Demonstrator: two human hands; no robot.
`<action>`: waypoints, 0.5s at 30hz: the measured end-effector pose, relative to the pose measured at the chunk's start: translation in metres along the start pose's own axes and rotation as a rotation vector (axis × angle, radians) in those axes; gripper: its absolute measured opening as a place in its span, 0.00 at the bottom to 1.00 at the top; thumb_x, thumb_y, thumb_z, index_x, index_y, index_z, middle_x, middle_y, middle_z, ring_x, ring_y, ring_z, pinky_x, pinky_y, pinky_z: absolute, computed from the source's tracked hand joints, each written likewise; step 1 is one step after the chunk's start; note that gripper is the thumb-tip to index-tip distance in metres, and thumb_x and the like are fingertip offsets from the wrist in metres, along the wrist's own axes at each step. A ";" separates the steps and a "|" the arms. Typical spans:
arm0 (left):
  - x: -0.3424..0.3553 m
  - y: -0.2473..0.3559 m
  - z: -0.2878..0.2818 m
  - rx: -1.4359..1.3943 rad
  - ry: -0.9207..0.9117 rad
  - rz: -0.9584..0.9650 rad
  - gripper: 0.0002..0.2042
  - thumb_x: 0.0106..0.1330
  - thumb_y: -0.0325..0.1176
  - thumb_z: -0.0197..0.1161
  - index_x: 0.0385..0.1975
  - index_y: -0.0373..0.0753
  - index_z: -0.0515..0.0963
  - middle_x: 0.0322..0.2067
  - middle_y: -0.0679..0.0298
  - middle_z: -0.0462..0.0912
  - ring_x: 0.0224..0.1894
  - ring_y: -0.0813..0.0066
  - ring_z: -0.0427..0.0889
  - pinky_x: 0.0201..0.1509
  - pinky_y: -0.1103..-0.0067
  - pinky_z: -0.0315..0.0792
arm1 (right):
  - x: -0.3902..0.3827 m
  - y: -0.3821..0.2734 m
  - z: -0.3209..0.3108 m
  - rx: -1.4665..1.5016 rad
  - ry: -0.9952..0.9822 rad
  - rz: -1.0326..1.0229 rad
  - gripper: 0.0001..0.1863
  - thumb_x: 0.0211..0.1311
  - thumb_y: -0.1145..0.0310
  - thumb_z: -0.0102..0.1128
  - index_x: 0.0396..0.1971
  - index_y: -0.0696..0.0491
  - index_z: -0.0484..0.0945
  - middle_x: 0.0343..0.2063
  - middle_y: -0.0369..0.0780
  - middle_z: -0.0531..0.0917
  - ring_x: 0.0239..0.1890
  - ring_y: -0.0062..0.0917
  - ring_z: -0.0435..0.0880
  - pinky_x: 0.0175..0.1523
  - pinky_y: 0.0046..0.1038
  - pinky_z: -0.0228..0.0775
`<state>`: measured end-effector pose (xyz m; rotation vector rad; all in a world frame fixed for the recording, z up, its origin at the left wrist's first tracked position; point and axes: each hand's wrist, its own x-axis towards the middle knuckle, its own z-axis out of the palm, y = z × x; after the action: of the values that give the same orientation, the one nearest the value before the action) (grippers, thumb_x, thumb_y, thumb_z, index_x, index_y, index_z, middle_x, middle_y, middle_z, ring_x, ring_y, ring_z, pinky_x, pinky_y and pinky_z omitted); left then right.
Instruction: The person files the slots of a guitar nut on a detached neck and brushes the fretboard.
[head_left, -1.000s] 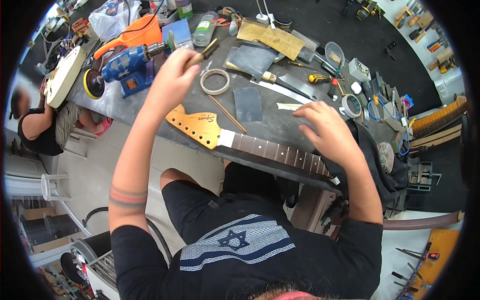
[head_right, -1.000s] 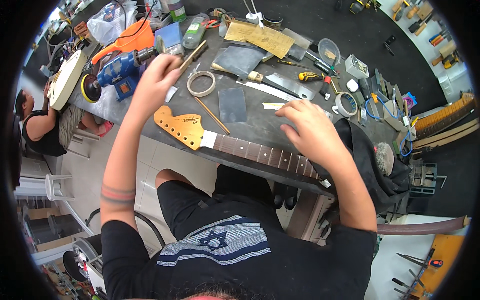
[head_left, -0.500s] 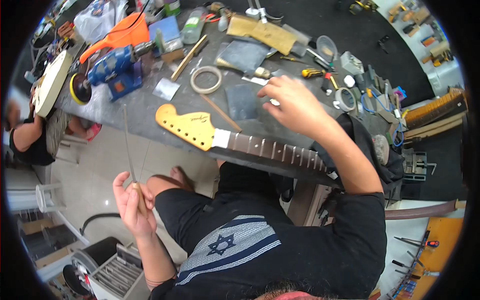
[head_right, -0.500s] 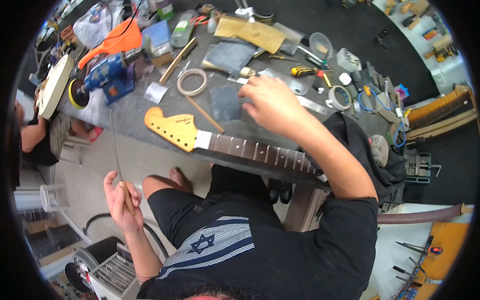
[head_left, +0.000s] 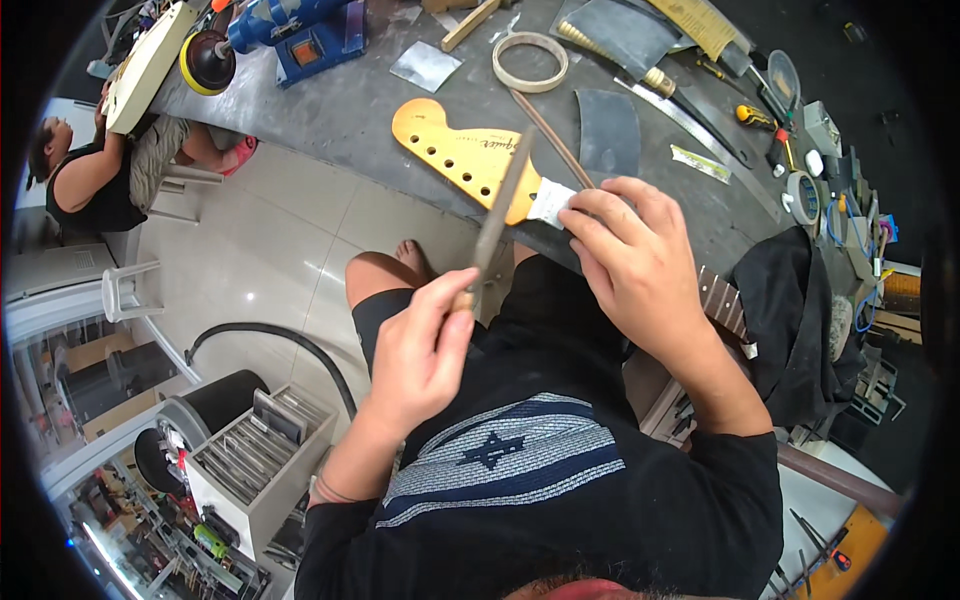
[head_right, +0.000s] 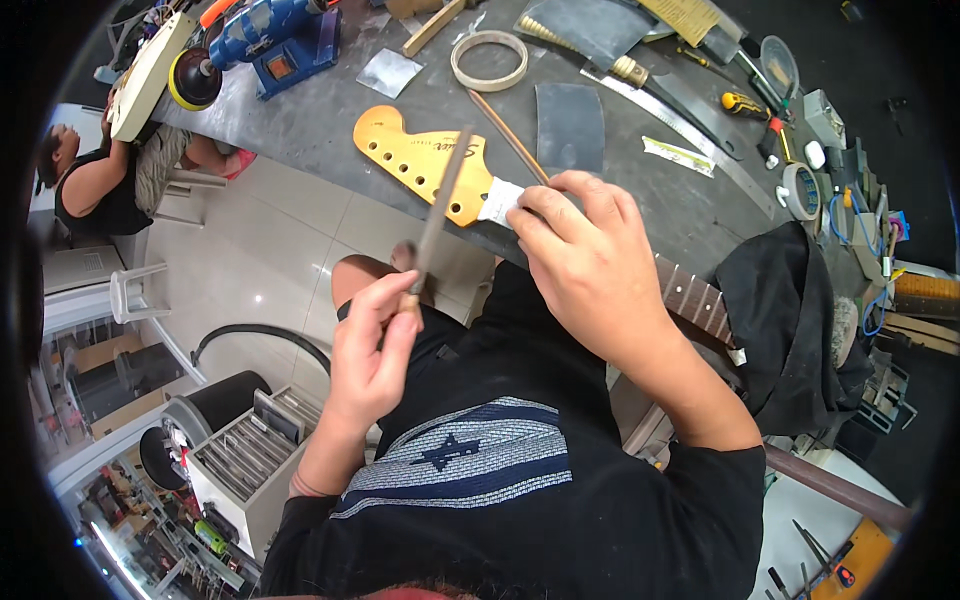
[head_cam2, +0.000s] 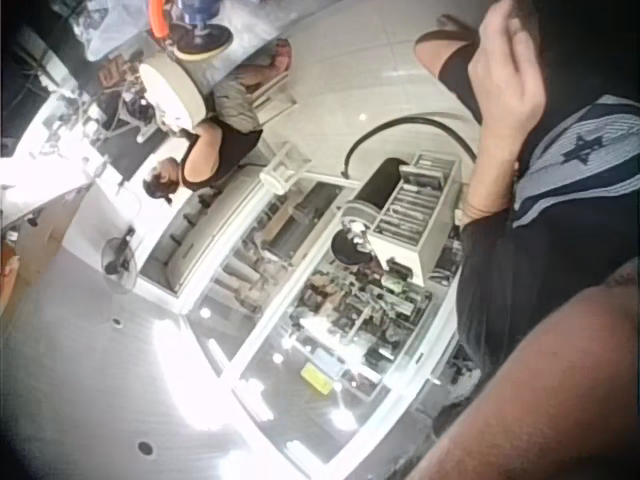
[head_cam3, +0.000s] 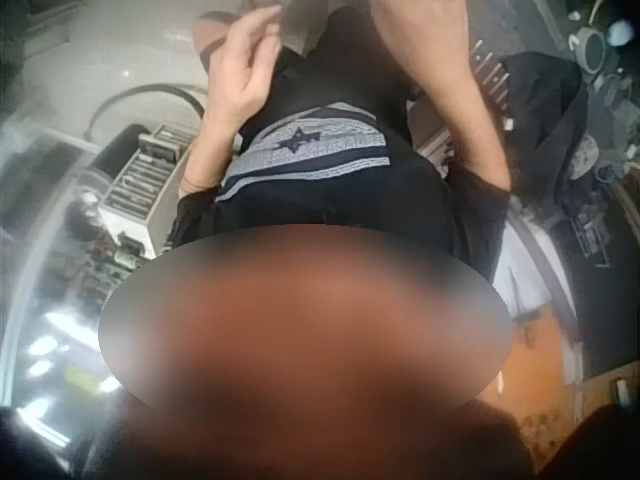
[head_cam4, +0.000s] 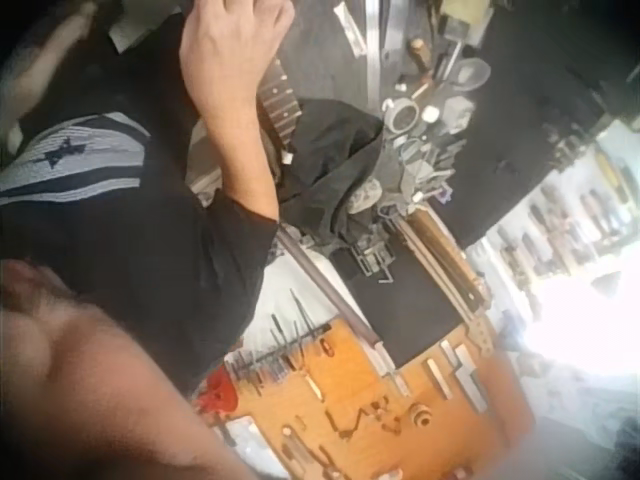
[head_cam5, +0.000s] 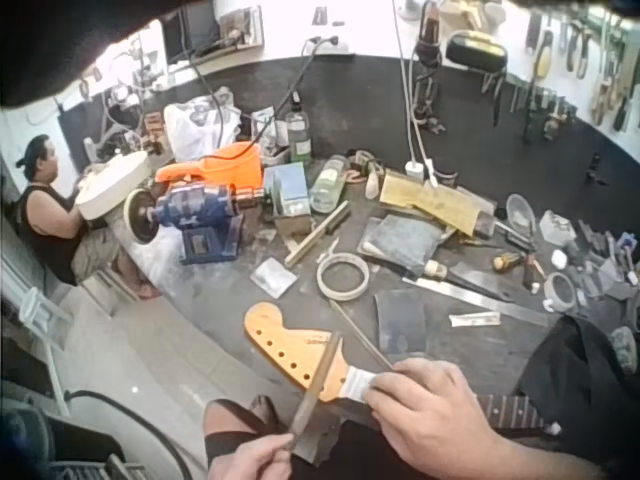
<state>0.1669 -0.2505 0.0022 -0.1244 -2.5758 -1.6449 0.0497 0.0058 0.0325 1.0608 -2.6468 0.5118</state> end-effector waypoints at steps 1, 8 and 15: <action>0.002 0.006 0.003 0.043 -0.020 -0.007 0.19 0.77 0.21 0.61 0.66 0.35 0.79 0.42 0.53 0.89 0.35 0.58 0.90 0.44 0.71 0.82 | -0.001 0.001 0.000 -0.021 0.007 -0.010 0.17 0.57 0.73 0.75 0.48 0.51 0.87 0.52 0.33 0.86 0.63 0.35 0.81 0.65 0.42 0.71; 0.007 0.016 0.023 0.207 -0.043 0.052 0.18 0.76 0.19 0.60 0.64 0.33 0.80 0.37 0.54 0.87 0.32 0.63 0.87 0.41 0.74 0.79 | -0.002 0.007 0.004 -0.037 0.004 -0.041 0.18 0.56 0.72 0.76 0.49 0.49 0.89 0.52 0.32 0.87 0.64 0.34 0.82 0.66 0.43 0.72; -0.001 0.014 0.033 0.195 0.000 0.089 0.17 0.70 0.13 0.64 0.58 0.27 0.82 0.33 0.53 0.86 0.27 0.64 0.84 0.34 0.75 0.77 | -0.002 0.010 0.002 -0.015 -0.015 -0.055 0.21 0.56 0.74 0.75 0.52 0.49 0.90 0.54 0.32 0.88 0.62 0.34 0.83 0.65 0.43 0.72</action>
<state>0.1691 -0.2143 0.0005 -0.2216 -2.6707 -1.3557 0.0444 0.0133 0.0278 1.1330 -2.6219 0.4743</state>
